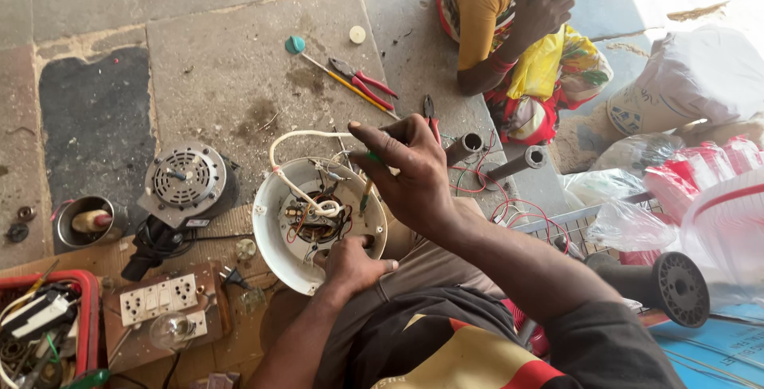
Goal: The person is repairing a ceiling fan motor. They use a screwdriver to tighten screws on the motor housing and pliers to strip and connect wires. The person adjusts the internal wiring and secures components within the white plastic housing.
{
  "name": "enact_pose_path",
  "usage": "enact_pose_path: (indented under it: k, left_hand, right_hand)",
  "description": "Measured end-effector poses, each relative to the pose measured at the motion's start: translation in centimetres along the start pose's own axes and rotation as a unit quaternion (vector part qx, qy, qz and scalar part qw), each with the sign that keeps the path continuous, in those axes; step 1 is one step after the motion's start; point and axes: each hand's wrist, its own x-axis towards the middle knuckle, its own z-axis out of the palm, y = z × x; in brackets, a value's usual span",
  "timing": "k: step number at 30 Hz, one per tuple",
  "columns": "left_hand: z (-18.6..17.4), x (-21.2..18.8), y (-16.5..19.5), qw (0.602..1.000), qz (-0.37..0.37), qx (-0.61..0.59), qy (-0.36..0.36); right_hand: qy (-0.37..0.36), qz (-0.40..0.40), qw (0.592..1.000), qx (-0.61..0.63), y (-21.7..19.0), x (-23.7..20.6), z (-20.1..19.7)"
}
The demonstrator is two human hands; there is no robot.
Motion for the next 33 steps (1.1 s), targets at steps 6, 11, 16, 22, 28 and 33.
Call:
enact_pose_path:
  k: [6, 11, 16, 22, 28, 33]
  left_hand:
    - [-0.7, 1.4, -1.4, 0.989, 0.134, -0.059, 0.006]
    - [-1.2, 1.6, -1.5, 0.996, 0.083, 0.008, -0.019]
    - [-1.6, 1.4, -0.9, 0.997, 0.066, 0.041, -0.017]
    - [-1.7, 1.8, -1.2, 0.996, 0.077, 0.032, -0.020]
    - [-1.1, 2.3, -1.6, 0.996, 0.068, 0.032, -0.038]
    - [-1.0, 2.6, -1.6, 0.997, 0.074, 0.025, -0.027]
  right_hand:
    - [-0.109, -0.149, 0.975, 0.123, -0.2, 0.0, 0.0]
    - [0.047, -0.109, 0.993, -0.009, -0.4, 0.0, 0.2]
    - [-0.170, -0.220, 0.958, 0.076, -0.4, -0.2, -0.1]
    - [0.024, -0.088, 0.996, -0.002, 0.1, -0.9, 0.8]
    - [-0.109, -0.139, 0.972, 0.157, -0.1, -0.7, 0.1]
    - [0.017, -0.058, 0.998, -0.022, -0.5, 0.4, 0.4]
